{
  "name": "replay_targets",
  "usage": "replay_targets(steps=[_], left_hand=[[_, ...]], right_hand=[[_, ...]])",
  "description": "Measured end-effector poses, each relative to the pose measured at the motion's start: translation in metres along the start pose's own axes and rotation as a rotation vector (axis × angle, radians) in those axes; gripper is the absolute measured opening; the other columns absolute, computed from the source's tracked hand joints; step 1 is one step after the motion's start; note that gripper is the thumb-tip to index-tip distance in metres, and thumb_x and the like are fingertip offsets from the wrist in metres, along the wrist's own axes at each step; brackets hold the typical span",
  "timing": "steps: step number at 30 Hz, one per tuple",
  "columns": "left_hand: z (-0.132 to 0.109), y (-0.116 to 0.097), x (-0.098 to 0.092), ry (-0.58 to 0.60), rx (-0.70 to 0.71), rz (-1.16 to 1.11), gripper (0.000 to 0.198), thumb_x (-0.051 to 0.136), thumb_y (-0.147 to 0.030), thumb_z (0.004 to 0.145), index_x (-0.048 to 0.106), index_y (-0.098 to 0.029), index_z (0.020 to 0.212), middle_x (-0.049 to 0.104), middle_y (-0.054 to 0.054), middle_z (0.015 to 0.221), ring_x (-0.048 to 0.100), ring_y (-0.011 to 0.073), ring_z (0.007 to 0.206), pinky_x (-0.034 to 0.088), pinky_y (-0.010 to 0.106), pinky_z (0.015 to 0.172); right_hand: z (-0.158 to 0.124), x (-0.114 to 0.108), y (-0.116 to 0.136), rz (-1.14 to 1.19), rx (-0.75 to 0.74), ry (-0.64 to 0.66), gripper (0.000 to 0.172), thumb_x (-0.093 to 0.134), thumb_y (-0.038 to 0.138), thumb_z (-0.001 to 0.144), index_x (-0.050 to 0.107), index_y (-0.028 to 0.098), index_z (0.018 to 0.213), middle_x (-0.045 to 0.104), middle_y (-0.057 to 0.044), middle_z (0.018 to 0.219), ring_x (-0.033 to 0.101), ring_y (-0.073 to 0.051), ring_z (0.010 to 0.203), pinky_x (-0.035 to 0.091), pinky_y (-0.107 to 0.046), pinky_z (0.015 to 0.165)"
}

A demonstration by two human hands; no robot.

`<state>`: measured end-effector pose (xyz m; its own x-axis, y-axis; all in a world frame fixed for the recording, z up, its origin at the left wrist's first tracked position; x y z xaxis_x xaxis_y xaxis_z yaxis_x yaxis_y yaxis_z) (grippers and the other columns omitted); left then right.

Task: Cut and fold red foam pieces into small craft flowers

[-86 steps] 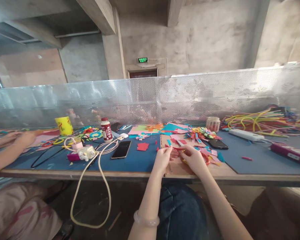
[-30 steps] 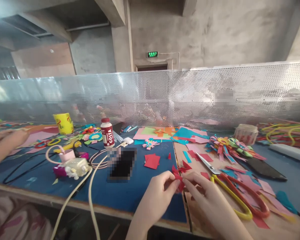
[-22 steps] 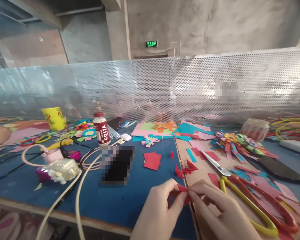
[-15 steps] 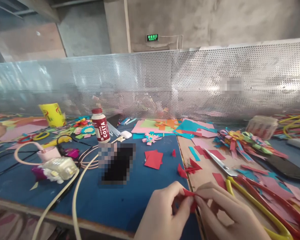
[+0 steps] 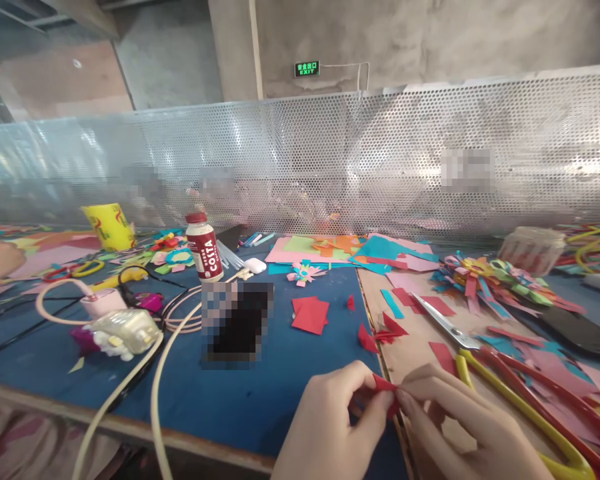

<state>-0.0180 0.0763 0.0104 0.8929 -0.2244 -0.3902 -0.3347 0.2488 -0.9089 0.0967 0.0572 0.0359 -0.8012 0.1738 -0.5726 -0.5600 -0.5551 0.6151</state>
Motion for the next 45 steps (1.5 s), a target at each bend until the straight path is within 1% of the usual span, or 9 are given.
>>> replay_targets(steps=[4, 9, 13, 21, 28, 35, 40, 42, 45], left_hand=[[-0.001, 0.001, -0.001, -0.007, -0.014, 0.028, 0.018, 0.049, -0.032, 0.081, 0.061, -0.022, 0.072, 0.067, 0.000, 0.072, 0.058, 0.0147, 0.067, 0.038, 0.021, 0.057], [-0.001, 0.001, -0.002, -0.021, -0.034, 0.037, 0.018, 0.050, -0.032, 0.080, 0.060, -0.021, 0.072, 0.066, 0.000, 0.072, 0.056, 0.0141, 0.066, 0.037, 0.021, 0.057], [-0.004, -0.004, -0.004, -0.034, -0.038, 0.039, 0.019, 0.048, -0.031, 0.081, 0.059, -0.019, 0.072, 0.064, 0.000, 0.070, 0.054, 0.0134, 0.064, 0.035, 0.021, 0.055], [-0.011, -0.019, -0.003, -0.044, 0.062, -0.033, 0.024, 0.045, -0.036, 0.084, 0.059, -0.018, 0.075, 0.063, -0.001, 0.073, 0.055, 0.0135, 0.070, 0.039, 0.021, 0.064], [-0.006, -0.024, 0.009, -0.073, 0.085, -0.171, 0.023, 0.047, -0.035, 0.082, 0.058, -0.016, 0.073, 0.065, 0.002, 0.073, 0.060, 0.0159, 0.072, 0.045, 0.024, 0.069], [0.010, -0.022, 0.025, -0.123, 0.106, -0.182, 0.024, 0.050, -0.037, 0.080, 0.056, -0.016, 0.071, 0.065, 0.004, 0.068, 0.062, 0.0181, 0.067, 0.047, 0.027, 0.064], [0.016, -0.020, 0.034, -0.072, 0.130, -0.181, 0.025, 0.049, -0.038, 0.080, 0.057, -0.015, 0.073, 0.065, 0.005, 0.070, 0.061, 0.0174, 0.066, 0.046, 0.026, 0.061], [0.016, -0.020, 0.036, -0.044, 0.148, -0.188, 0.027, 0.049, -0.040, 0.080, 0.056, -0.015, 0.073, 0.064, 0.004, 0.069, 0.061, 0.0170, 0.065, 0.045, 0.026, 0.060], [0.013, -0.023, 0.035, -0.032, 0.182, -0.176, 0.028, 0.049, -0.042, 0.080, 0.057, -0.015, 0.075, 0.063, 0.004, 0.070, 0.060, 0.0169, 0.067, 0.046, 0.026, 0.063]], right_hand=[[-0.001, 0.003, -0.002, 0.040, 0.025, 0.035, 0.014, 0.048, 0.029, 0.081, 0.059, 0.026, 0.072, 0.060, -0.001, 0.063, 0.055, -0.012, 0.044, 0.047, -0.018, 0.040], [-0.004, 0.006, -0.003, 0.085, 0.051, 0.069, 0.012, 0.047, 0.028, 0.082, 0.059, 0.026, 0.084, 0.063, -0.002, 0.071, 0.058, -0.012, 0.051, 0.049, -0.018, 0.044], [-0.005, 0.007, -0.003, 0.061, 0.051, 0.073, 0.014, 0.046, 0.028, 0.083, 0.060, 0.023, 0.083, 0.062, -0.002, 0.072, 0.059, -0.012, 0.054, 0.049, -0.017, 0.047], [-0.004, -0.002, 0.001, -0.004, 0.012, -0.022, 0.017, 0.045, 0.026, 0.084, 0.058, 0.021, 0.076, 0.059, -0.001, 0.069, 0.054, -0.010, 0.052, 0.045, -0.017, 0.046], [-0.004, -0.020, 0.008, -0.006, -0.004, -0.071, 0.017, 0.045, 0.026, 0.083, 0.059, 0.020, 0.074, 0.060, -0.001, 0.074, 0.052, -0.010, 0.052, 0.041, -0.019, 0.045], [-0.003, -0.033, -0.010, -0.078, 0.024, -0.156, 0.017, 0.046, 0.027, 0.082, 0.060, 0.019, 0.077, 0.061, -0.003, 0.077, 0.054, -0.013, 0.057, 0.043, -0.023, 0.052], [-0.006, -0.032, -0.026, 0.082, 0.119, -0.140, 0.023, 0.045, 0.033, 0.082, 0.062, 0.018, 0.083, 0.064, -0.005, 0.080, 0.059, -0.016, 0.065, 0.046, -0.025, 0.056], [-0.008, -0.031, -0.029, 0.171, 0.158, -0.123, 0.025, 0.047, 0.036, 0.081, 0.063, 0.017, 0.084, 0.065, -0.006, 0.081, 0.059, -0.016, 0.063, 0.047, -0.025, 0.055], [-0.011, -0.028, -0.033, 0.303, 0.222, -0.078, 0.028, 0.049, 0.039, 0.080, 0.064, 0.016, 0.086, 0.065, -0.005, 0.077, 0.055, -0.013, 0.054, 0.046, -0.024, 0.051]])
Point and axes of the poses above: each hand's wrist, its own z-axis towards the middle knuckle, its own x-axis out of the palm, y = z × x, the point moved 9 cm from there along z, towards the middle knuckle
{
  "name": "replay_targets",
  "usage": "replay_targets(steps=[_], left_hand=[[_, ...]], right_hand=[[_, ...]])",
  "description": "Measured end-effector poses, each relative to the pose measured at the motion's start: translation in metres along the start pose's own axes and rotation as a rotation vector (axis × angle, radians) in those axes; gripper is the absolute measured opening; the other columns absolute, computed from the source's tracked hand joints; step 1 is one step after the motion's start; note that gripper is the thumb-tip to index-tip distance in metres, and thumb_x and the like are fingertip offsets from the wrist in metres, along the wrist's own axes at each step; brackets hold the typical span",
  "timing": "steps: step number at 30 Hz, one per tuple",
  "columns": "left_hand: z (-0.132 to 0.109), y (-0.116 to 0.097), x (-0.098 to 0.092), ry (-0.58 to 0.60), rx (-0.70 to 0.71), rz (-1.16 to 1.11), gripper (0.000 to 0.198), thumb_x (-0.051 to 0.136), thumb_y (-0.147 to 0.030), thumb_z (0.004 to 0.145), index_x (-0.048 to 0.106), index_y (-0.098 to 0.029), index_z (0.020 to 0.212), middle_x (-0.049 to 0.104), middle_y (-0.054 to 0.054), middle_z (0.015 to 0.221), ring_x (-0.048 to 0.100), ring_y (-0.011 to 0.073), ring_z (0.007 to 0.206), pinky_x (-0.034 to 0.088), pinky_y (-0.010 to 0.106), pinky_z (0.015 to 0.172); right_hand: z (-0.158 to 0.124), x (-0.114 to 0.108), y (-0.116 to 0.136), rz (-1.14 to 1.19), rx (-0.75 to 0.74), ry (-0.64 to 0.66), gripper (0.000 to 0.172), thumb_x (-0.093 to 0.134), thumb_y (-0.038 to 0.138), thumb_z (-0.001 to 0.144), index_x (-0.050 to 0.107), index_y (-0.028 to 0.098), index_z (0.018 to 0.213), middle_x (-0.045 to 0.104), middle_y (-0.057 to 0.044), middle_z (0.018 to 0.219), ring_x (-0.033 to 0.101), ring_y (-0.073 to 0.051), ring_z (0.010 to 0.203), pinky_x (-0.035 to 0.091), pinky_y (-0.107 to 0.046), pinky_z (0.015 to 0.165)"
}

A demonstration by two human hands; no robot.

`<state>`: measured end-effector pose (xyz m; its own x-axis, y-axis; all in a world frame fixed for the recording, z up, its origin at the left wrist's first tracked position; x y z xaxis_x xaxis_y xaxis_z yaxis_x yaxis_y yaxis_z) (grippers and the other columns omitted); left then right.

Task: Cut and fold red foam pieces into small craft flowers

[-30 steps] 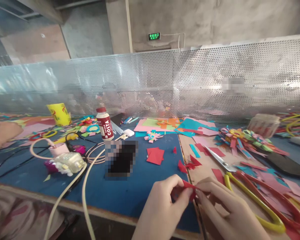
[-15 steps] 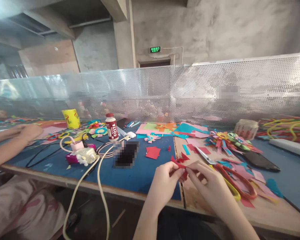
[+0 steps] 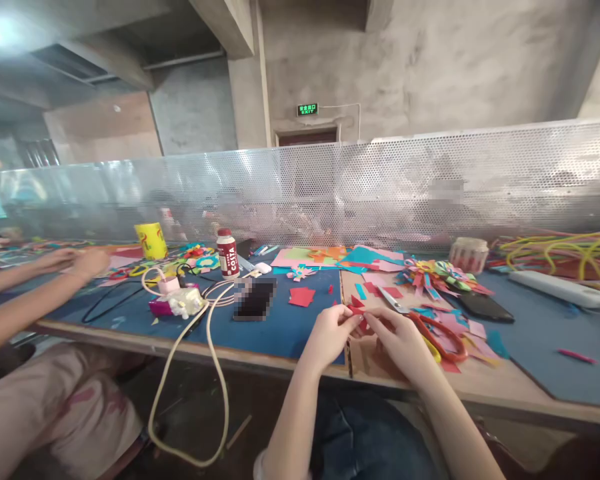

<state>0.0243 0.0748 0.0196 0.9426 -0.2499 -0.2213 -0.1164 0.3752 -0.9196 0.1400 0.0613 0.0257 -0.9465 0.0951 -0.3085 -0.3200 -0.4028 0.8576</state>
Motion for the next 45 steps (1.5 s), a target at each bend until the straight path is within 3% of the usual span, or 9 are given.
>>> replay_targets(steps=[4, 9, 19, 26, 32, 45], left_hand=[[-0.004, -0.005, 0.002, 0.029, 0.020, 0.032, 0.028, 0.051, -0.042, 0.079, 0.058, -0.015, 0.077, 0.064, 0.004, 0.073, 0.060, 0.0171, 0.069, 0.045, 0.026, 0.064], [-0.005, -0.007, 0.001, 0.017, 0.037, 0.101, 0.027, 0.051, -0.041, 0.079, 0.057, -0.015, 0.074, 0.064, 0.004, 0.071, 0.060, 0.0172, 0.069, 0.044, 0.026, 0.064], [-0.006, -0.007, 0.001, 0.016, 0.064, 0.098, 0.025, 0.049, -0.039, 0.079, 0.057, -0.015, 0.076, 0.064, 0.004, 0.073, 0.060, 0.0175, 0.071, 0.045, 0.027, 0.067], [-0.006, -0.001, -0.003, -0.020, 0.094, 0.066, 0.023, 0.049, -0.036, 0.080, 0.057, -0.014, 0.078, 0.064, 0.005, 0.075, 0.061, 0.0169, 0.072, 0.046, 0.027, 0.067], [-0.007, -0.002, -0.004, -0.037, 0.072, 0.073, 0.021, 0.050, -0.035, 0.079, 0.054, -0.015, 0.073, 0.064, 0.004, 0.071, 0.061, 0.0172, 0.070, 0.046, 0.027, 0.066], [-0.010, -0.010, -0.004, -0.047, 0.073, 0.145, 0.020, 0.051, -0.033, 0.076, 0.056, -0.015, 0.068, 0.064, 0.003, 0.069, 0.060, 0.0175, 0.070, 0.045, 0.026, 0.065]], right_hand=[[-0.003, 0.004, -0.007, 0.104, 0.059, 0.062, 0.032, 0.050, 0.041, 0.078, 0.065, 0.015, 0.088, 0.065, -0.003, 0.072, 0.051, -0.011, 0.048, 0.043, -0.022, 0.047], [-0.003, 0.002, -0.006, 0.078, 0.001, 0.038, 0.030, 0.050, 0.038, 0.078, 0.068, 0.015, 0.088, 0.067, -0.003, 0.074, 0.056, -0.013, 0.056, 0.044, -0.022, 0.053], [-0.006, -0.008, 0.015, -0.160, -0.147, -0.116, 0.023, 0.047, 0.028, 0.076, 0.067, 0.016, 0.071, 0.066, -0.005, 0.073, 0.059, -0.016, 0.063, 0.044, -0.025, 0.058], [-0.009, 0.000, 0.027, -0.425, -0.255, -0.203, 0.023, 0.046, 0.027, 0.078, 0.065, 0.018, 0.068, 0.062, -0.004, 0.071, 0.055, -0.014, 0.056, 0.043, -0.025, 0.057], [-0.009, 0.002, 0.015, -0.289, -0.202, -0.145, 0.023, 0.045, 0.027, 0.078, 0.066, 0.017, 0.080, 0.064, -0.006, 0.078, 0.057, -0.015, 0.061, 0.044, -0.026, 0.058], [-0.015, 0.001, 0.022, -0.395, -0.261, -0.207, 0.021, 0.045, 0.023, 0.077, 0.061, 0.018, 0.064, 0.058, -0.003, 0.066, 0.052, -0.014, 0.055, 0.040, -0.025, 0.053]])
Point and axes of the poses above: each hand's wrist, its own z-axis towards the middle knuckle, its own x-axis out of the palm, y = z × x, the point moved 9 cm from there along z, towards the middle knuckle
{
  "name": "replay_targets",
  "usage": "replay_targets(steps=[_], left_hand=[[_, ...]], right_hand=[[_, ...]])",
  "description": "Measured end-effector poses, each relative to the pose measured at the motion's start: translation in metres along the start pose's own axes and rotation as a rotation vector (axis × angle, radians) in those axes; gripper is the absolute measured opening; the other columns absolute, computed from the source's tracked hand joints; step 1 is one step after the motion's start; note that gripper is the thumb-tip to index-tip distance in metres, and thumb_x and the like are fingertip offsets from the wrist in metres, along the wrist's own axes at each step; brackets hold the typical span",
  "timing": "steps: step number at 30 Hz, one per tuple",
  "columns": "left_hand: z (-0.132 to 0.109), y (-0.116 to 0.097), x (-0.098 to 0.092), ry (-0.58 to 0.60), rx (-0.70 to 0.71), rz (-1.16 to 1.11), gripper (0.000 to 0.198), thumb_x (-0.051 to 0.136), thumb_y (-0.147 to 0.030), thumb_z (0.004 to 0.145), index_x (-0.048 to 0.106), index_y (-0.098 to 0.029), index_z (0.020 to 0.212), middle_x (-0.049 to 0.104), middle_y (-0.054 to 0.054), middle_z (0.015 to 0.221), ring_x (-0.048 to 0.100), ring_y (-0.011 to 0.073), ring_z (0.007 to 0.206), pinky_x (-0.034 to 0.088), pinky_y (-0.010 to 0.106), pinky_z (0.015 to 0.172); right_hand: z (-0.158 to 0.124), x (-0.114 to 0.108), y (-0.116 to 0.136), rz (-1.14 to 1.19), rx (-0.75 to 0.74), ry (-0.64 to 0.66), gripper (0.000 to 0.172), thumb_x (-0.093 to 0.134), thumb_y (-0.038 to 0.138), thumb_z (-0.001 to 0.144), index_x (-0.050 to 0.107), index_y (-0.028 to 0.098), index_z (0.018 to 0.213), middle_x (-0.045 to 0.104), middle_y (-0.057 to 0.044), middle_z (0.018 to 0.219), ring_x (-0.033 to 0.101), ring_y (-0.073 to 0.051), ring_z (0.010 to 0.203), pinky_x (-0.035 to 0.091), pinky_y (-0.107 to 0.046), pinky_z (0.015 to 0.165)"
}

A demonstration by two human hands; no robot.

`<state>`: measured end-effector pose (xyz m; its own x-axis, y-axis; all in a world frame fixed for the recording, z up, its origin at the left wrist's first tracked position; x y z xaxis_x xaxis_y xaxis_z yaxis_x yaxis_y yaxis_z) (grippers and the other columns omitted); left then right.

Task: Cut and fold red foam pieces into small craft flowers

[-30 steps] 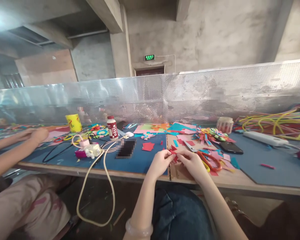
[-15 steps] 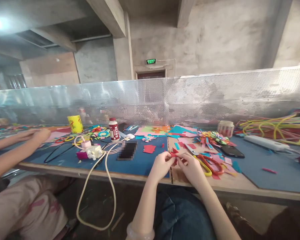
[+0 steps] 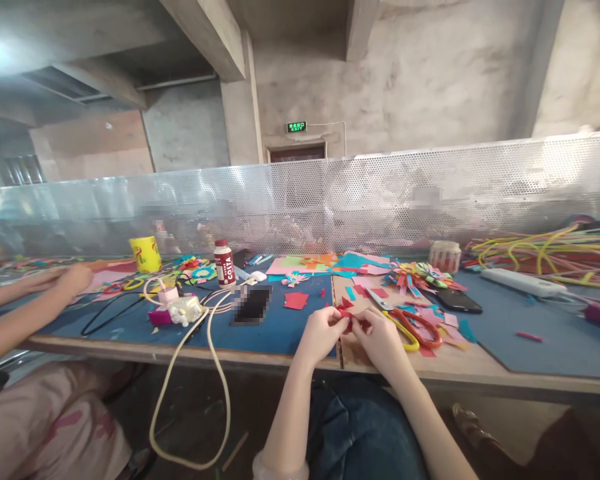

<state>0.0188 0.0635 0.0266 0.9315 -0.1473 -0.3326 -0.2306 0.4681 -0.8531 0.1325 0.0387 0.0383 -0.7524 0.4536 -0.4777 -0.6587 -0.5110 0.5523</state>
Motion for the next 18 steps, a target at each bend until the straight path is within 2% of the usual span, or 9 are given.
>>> replay_targets(steps=[13, 18], left_hand=[[0.001, 0.006, 0.001, -0.001, 0.008, -0.041, 0.020, 0.052, -0.034, 0.076, 0.057, -0.015, 0.071, 0.066, 0.005, 0.071, 0.062, 0.0182, 0.070, 0.046, 0.027, 0.065], [0.002, 0.009, 0.001, -0.009, -0.006, -0.052, 0.019, 0.054, -0.034, 0.076, 0.057, -0.015, 0.075, 0.066, 0.006, 0.074, 0.062, 0.0182, 0.072, 0.046, 0.026, 0.066]], right_hand=[[-0.001, 0.002, 0.001, -0.038, -0.037, 0.012, 0.023, 0.042, 0.026, 0.082, 0.062, 0.018, 0.073, 0.060, -0.004, 0.070, 0.054, -0.015, 0.056, 0.041, -0.026, 0.054], [0.000, 0.000, 0.001, 0.019, -0.033, 0.008, 0.024, 0.043, 0.027, 0.081, 0.064, 0.018, 0.076, 0.062, -0.005, 0.072, 0.054, -0.015, 0.057, 0.043, -0.025, 0.055]])
Point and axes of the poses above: each hand's wrist, its own z-axis towards the middle knuckle, its own x-axis out of the palm, y = z × x, the point moved 9 cm from there along z, towards the middle knuckle
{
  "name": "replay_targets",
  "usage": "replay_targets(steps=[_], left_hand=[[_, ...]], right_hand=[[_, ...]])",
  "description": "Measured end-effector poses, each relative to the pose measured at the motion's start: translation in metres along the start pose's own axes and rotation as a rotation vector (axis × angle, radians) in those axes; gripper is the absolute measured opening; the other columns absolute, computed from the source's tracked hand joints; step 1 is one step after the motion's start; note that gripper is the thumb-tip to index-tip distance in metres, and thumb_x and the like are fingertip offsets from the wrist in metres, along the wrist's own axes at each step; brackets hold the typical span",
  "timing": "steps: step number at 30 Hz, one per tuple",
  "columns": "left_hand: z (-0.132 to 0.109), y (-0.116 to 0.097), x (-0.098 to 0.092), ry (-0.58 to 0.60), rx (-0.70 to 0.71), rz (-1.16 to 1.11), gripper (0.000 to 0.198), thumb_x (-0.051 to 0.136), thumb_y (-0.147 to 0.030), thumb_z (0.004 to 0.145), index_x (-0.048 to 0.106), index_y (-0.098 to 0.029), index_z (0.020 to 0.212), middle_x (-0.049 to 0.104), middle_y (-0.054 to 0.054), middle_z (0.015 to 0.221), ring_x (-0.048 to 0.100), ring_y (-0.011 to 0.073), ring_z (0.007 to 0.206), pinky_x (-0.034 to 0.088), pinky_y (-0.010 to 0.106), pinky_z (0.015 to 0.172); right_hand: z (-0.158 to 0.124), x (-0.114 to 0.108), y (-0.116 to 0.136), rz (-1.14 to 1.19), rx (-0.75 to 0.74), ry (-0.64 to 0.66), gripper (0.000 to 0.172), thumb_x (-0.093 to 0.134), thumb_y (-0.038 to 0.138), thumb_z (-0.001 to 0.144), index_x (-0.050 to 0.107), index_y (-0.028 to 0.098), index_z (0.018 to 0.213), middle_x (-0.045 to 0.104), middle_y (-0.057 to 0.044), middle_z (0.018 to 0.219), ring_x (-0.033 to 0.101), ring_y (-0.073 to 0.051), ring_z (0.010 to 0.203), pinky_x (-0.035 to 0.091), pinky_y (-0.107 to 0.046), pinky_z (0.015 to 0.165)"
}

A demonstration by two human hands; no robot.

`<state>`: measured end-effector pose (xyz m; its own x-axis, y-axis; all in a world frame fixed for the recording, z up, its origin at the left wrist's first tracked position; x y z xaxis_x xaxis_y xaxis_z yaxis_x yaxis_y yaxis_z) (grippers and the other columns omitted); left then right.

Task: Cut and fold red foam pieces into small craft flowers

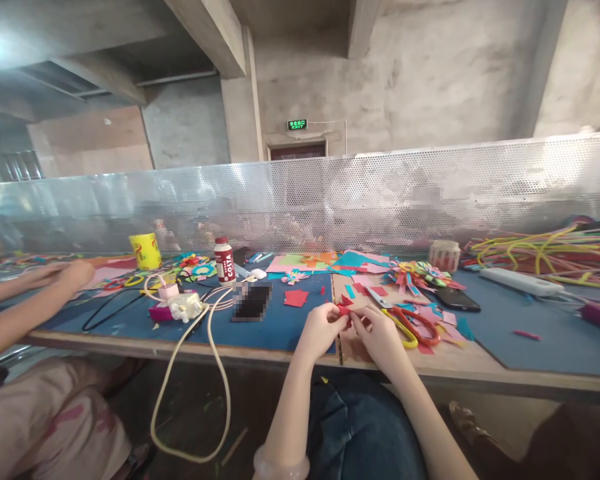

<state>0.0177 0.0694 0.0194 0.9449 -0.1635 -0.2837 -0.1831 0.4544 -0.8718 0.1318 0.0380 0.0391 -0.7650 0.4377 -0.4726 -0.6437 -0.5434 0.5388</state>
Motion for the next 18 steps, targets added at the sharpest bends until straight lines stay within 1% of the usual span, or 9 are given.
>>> replay_targets(steps=[3, 8, 13, 18], left_hand=[[0.0000, 0.0006, -0.0002, 0.001, -0.003, 0.002, 0.019, 0.054, -0.034, 0.076, 0.057, -0.015, 0.075, 0.066, 0.006, 0.075, 0.063, 0.0184, 0.073, 0.046, 0.027, 0.067], [0.0002, 0.0017, -0.0019, -0.014, -0.006, 0.041, 0.021, 0.053, -0.035, 0.076, 0.058, -0.015, 0.075, 0.067, 0.007, 0.076, 0.063, 0.0186, 0.072, 0.046, 0.027, 0.068], [-0.0004, -0.0004, -0.0006, 0.001, 0.013, -0.009, 0.019, 0.053, -0.034, 0.076, 0.056, -0.015, 0.073, 0.066, 0.005, 0.073, 0.062, 0.0180, 0.071, 0.046, 0.027, 0.067], [-0.0001, -0.0012, -0.0001, 0.007, 0.021, -0.023, 0.019, 0.053, -0.034, 0.077, 0.056, -0.015, 0.074, 0.065, 0.005, 0.074, 0.062, 0.0179, 0.072, 0.046, 0.027, 0.067]], right_hand=[[0.0010, -0.0001, -0.0025, 0.010, 0.029, 0.003, 0.025, 0.043, 0.028, 0.080, 0.066, 0.018, 0.079, 0.063, -0.005, 0.071, 0.056, -0.015, 0.057, 0.043, -0.026, 0.056], [0.0005, 0.0015, -0.0056, -0.009, 0.071, 0.029, 0.024, 0.045, 0.027, 0.079, 0.067, 0.017, 0.077, 0.063, -0.005, 0.068, 0.057, -0.016, 0.059, 0.042, -0.026, 0.056], [-0.0005, 0.0008, -0.0062, -0.006, 0.086, 0.031, 0.024, 0.044, 0.026, 0.079, 0.066, 0.017, 0.074, 0.063, -0.005, 0.068, 0.057, -0.017, 0.061, 0.042, -0.027, 0.060], [0.0007, 0.0014, -0.0088, 0.009, 0.117, 0.048, 0.024, 0.045, 0.028, 0.078, 0.066, 0.017, 0.077, 0.062, -0.004, 0.067, 0.055, -0.016, 0.058, 0.042, -0.027, 0.060]])
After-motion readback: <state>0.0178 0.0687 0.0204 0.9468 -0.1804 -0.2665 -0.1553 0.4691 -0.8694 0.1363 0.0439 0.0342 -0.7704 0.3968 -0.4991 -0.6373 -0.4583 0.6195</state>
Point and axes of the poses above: each hand's wrist, its own z-axis towards the middle knuckle, its own x-axis out of the palm, y = z × x, the point moved 9 cm from there along z, towards the middle knuckle
